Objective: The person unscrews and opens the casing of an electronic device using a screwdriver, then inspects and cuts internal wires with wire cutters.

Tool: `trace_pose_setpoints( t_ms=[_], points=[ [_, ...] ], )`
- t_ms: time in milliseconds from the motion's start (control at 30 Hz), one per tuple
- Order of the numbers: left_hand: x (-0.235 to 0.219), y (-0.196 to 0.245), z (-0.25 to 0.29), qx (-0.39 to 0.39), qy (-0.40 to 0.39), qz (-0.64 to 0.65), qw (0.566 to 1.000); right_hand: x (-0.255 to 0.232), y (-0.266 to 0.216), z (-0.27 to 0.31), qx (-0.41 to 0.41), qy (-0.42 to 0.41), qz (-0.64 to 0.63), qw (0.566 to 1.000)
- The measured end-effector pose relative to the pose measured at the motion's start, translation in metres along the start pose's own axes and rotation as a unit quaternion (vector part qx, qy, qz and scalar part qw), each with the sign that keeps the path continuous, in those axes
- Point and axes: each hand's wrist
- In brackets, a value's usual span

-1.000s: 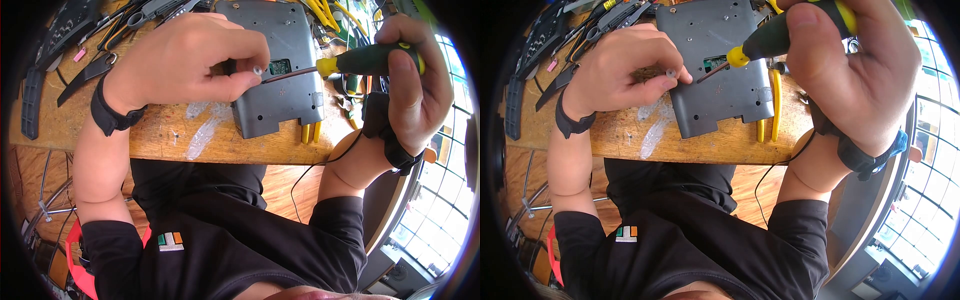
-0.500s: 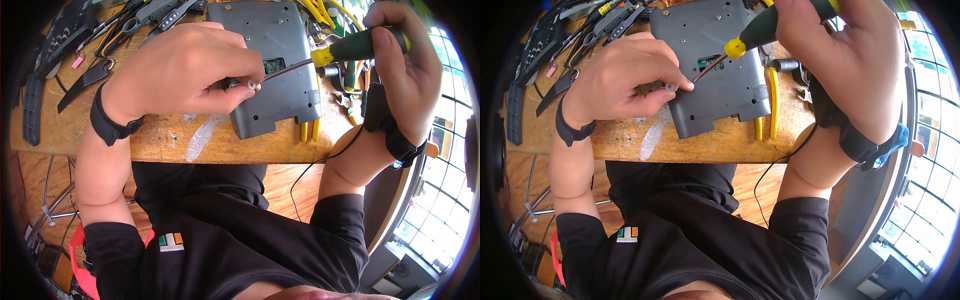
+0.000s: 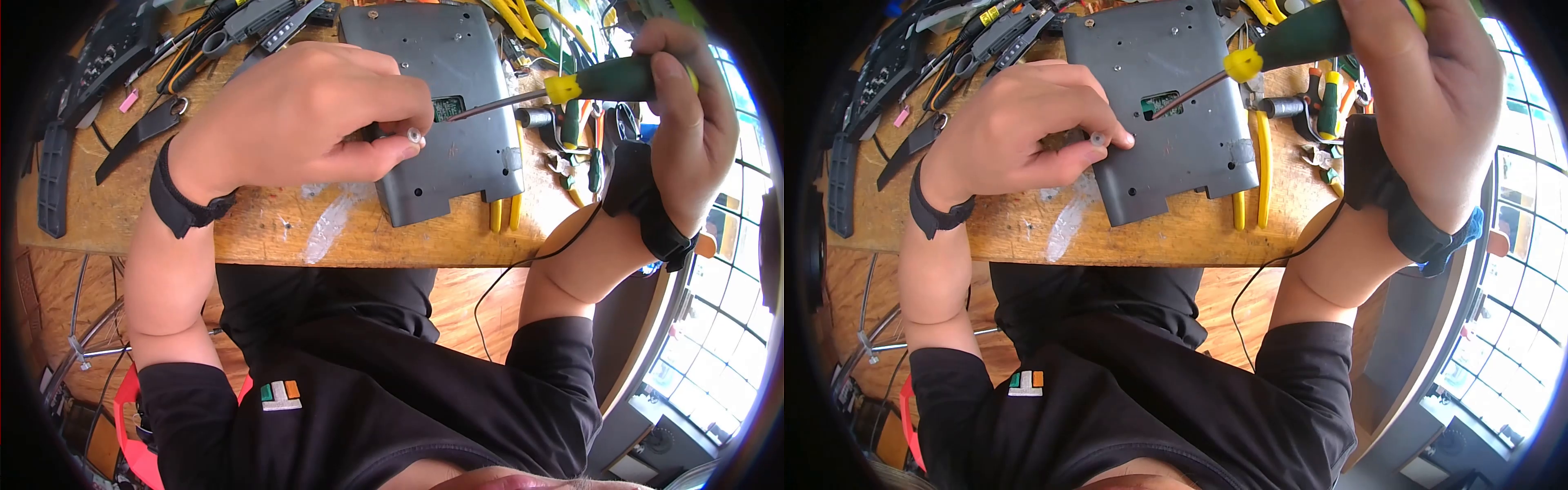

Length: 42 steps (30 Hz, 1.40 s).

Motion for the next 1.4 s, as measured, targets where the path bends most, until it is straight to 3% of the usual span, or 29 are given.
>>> trace_pose_setpoints(
  t_ms=[67,167,267,367,500,667,867,1000,1100,1267,1400],
  points=[
    [-0.002,0.000,0.001,-0.008,-0.011,0.008,1.000,-0.001,0.005,-0.002,-0.067,0.038,0.021,0.997],
    [-0.007,-0.002,0.000,-0.020,-0.012,0.034,0.999,-0.005,0.008,-0.002,-0.075,0.055,0.050,0.994],
    [-0.009,-0.001,0.000,-0.030,-0.011,0.019,0.999,-0.001,0.005,0.005,-0.027,0.084,0.008,0.996],
    [-0.008,-0.001,-0.002,-0.025,-0.021,0.030,0.999,-0.001,0.003,0.004,-0.077,0.102,0.048,0.991],
    [-0.003,-0.002,0.000,-0.031,-0.032,0.041,0.998,-0.012,0.006,0.008,-0.020,0.097,0.077,0.992],
    [-0.006,-0.001,-0.001,-0.037,-0.044,0.031,0.998,-0.005,0.004,0.009,-0.044,0.152,0.082,0.984],
    [-0.007,0.000,-0.001,-0.040,-0.048,0.021,0.998,-0.006,0.008,0.006,-0.047,0.149,0.063,0.986],
    [0.001,-0.002,-0.001,-0.024,-0.007,0.043,0.999,-0.004,0.009,0.003,-0.035,0.173,0.075,0.981],
    [0.000,-0.001,-0.001,-0.026,-0.011,0.040,0.999,-0.003,0.014,-0.004,-0.073,0.135,0.061,0.986],
    [-0.001,-0.002,-0.001,-0.024,-0.016,0.033,0.999,0.048,-0.002,-0.012,-0.114,0.253,-0.065,0.959],
    [-0.002,0.000,-0.003,-0.013,-0.012,0.005,1.000,0.038,0.002,-0.016,-0.114,0.198,-0.072,0.971]
  ],
)
Point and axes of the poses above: each hand's wrist, its own z-axis away from the middle knuckle, its own x-axis out of the palm, y = z × x, and after that the axes turned 1 degree about y, right-handed
